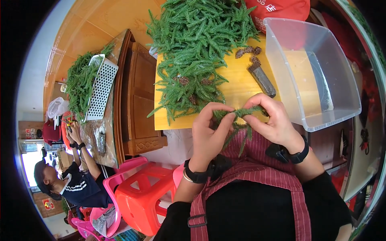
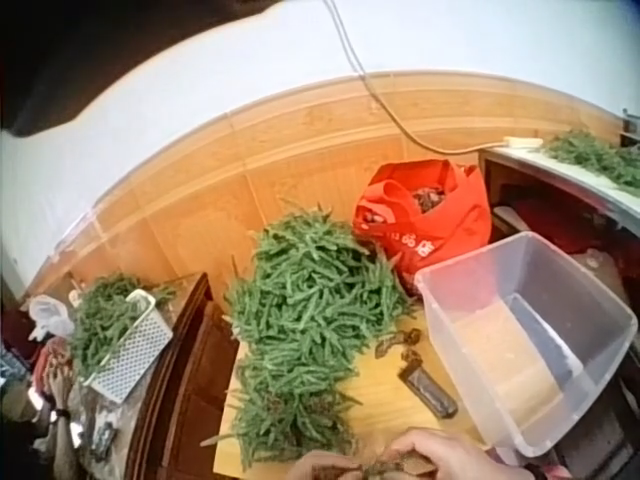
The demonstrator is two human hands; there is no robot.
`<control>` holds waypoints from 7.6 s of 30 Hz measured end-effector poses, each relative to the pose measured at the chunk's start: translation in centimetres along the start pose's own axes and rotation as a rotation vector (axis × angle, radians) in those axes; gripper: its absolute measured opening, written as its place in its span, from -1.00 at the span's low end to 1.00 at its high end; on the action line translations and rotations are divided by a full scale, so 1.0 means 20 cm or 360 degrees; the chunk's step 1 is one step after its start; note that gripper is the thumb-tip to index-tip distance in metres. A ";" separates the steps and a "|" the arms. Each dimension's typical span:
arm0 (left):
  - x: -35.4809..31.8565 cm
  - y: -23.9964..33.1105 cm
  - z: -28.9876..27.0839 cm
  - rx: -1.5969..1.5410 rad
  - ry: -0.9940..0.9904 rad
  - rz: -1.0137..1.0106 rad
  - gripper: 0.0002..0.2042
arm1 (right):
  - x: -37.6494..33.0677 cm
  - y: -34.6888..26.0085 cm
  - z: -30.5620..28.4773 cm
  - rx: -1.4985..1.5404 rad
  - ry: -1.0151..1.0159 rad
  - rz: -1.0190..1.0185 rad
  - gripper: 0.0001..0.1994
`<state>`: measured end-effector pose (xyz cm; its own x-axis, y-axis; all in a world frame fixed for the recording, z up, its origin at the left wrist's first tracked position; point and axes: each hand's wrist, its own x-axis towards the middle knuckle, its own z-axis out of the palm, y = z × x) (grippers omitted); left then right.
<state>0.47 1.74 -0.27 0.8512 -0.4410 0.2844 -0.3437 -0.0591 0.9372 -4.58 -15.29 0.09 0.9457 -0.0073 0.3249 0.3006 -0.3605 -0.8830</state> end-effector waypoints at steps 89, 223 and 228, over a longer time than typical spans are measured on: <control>0.05 -0.23 -0.10 -0.1087 -0.0833 -0.0092 -0.83 | -0.05 0.00 0.06 0.1427 -0.0778 0.0940 -0.84; 0.02 -0.01 -0.03 -0.0906 0.0142 -0.0317 -0.87 | -0.11 -0.01 0.18 0.1357 0.0042 0.1021 -0.82; 0.03 0.02 0.02 -0.0694 0.0313 -0.0202 -0.87 | -0.07 0.01 0.18 0.1455 0.0088 0.0952 -0.82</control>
<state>0.65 1.21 0.18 0.9489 -0.2746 0.1557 -0.0702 0.2973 0.9522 -5.47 -12.09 -1.81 0.9693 -0.0009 -0.2458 -0.2059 0.5437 -0.8136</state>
